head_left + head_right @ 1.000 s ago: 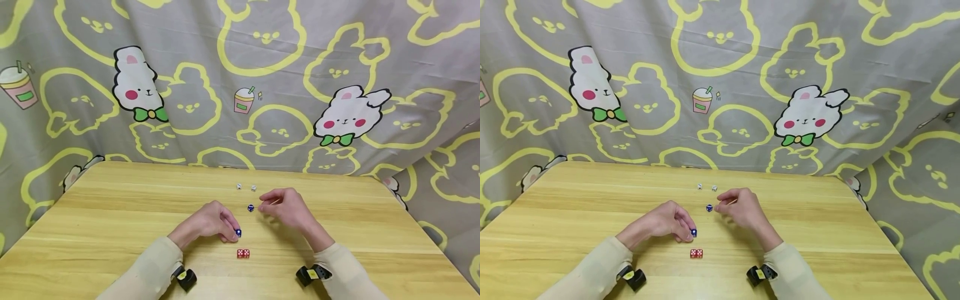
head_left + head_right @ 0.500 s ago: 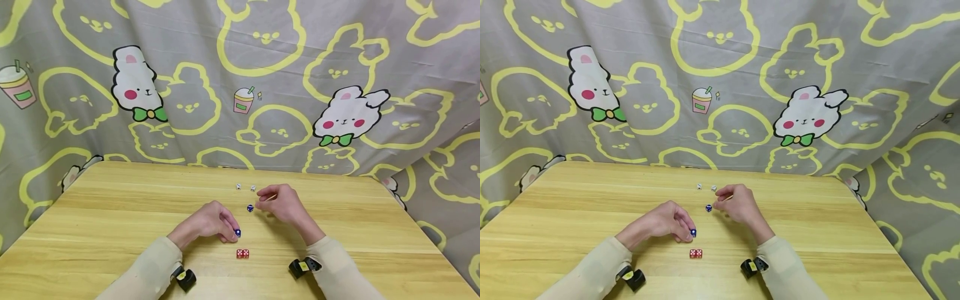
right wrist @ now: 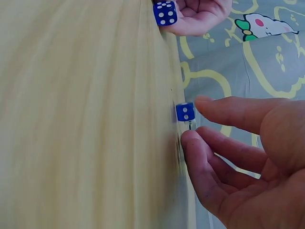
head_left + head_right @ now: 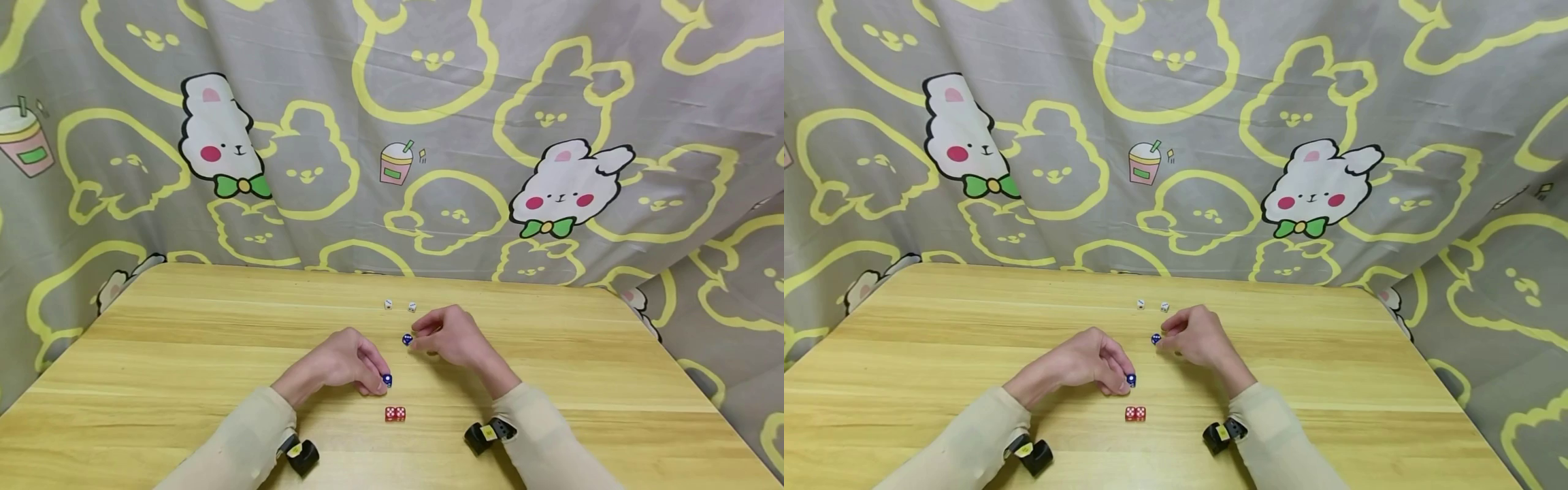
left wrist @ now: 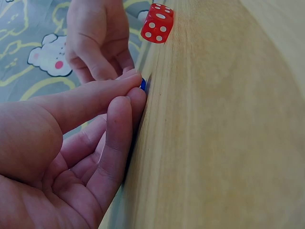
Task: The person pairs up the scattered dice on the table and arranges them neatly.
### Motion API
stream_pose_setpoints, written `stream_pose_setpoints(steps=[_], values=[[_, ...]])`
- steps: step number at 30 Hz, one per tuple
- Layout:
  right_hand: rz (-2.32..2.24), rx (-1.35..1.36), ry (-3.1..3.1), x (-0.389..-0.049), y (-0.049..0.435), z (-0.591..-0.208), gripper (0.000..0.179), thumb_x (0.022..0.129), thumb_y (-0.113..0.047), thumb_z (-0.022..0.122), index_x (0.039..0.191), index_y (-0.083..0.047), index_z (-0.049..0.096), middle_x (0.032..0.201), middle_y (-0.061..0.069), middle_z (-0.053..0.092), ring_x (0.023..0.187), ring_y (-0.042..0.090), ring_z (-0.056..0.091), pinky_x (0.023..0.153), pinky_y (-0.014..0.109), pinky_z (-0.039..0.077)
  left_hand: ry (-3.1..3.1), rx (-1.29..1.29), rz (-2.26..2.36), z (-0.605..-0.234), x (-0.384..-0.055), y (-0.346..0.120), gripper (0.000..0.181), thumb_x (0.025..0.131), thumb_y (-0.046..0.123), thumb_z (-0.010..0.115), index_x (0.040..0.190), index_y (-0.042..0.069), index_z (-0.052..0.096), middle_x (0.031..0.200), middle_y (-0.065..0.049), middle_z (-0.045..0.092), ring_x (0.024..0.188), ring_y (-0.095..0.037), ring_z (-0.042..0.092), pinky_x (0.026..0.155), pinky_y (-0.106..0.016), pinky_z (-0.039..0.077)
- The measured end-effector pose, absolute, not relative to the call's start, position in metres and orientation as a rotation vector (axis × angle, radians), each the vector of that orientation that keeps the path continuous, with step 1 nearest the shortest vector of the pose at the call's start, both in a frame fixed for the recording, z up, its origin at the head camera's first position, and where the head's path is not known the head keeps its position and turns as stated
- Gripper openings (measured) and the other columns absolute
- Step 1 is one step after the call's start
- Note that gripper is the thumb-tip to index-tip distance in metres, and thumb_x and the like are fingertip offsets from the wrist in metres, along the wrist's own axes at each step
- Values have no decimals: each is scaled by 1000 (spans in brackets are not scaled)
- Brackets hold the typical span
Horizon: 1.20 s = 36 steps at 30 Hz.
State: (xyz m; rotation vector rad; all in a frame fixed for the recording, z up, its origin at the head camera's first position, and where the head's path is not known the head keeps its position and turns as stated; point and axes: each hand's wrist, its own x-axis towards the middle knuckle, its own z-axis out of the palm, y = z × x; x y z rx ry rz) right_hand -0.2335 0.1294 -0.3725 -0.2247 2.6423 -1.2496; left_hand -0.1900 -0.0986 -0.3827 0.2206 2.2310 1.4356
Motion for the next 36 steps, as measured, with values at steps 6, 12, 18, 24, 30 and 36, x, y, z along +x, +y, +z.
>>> stream_pose_setpoints(steps=[6,12,18,24,30,36], values=[[-1196,-187,2681,-233,120,-373,22,80,-17,93,96,-10,81,81,1,76,68,12,67,61,24,52,2243,215,1427,-383,-190,-98,19,77,1,92,90,2,79,78,-8,80,62,-13,71,64,-30,64],[-1158,-134,2706,-233,118,-374,19,78,-18,94,90,-11,81,76,1,75,67,12,65,61,24,51,2233,202,1430,-383,-190,-96,18,77,1,92,90,2,79,78,-8,80,63,-14,72,64,-30,64],[-1163,-137,2707,-234,118,-376,16,78,-17,94,87,-12,82,76,0,75,67,12,65,61,23,49,2232,204,1437,-383,-190,-97,18,77,0,92,90,2,79,78,-8,80,63,-14,72,64,-31,64],[-1166,-144,2705,-236,117,-377,14,79,-15,94,86,-12,82,76,1,74,66,12,64,61,23,49,2223,198,1441,-383,-190,-99,18,77,0,91,90,2,79,78,-8,79,63,-14,72,65,-30,64],[-1179,-154,2695,-235,116,-378,12,81,-13,92,86,-12,82,77,1,75,67,12,65,60,23,50,2225,203,1437,-383,-190,-99,18,77,0,91,90,2,79,78,-8,79,63,-14,72,64,-30,64],[-1224,-134,2665,-234,119,-376,10,83,-12,90,88,-10,82,84,3,76,70,13,68,63,24,56,2229,205,1438,-383,-190,-98,18,77,1,92,90,2,79,78,-8,79,63,-14,72,64,-30,64]])
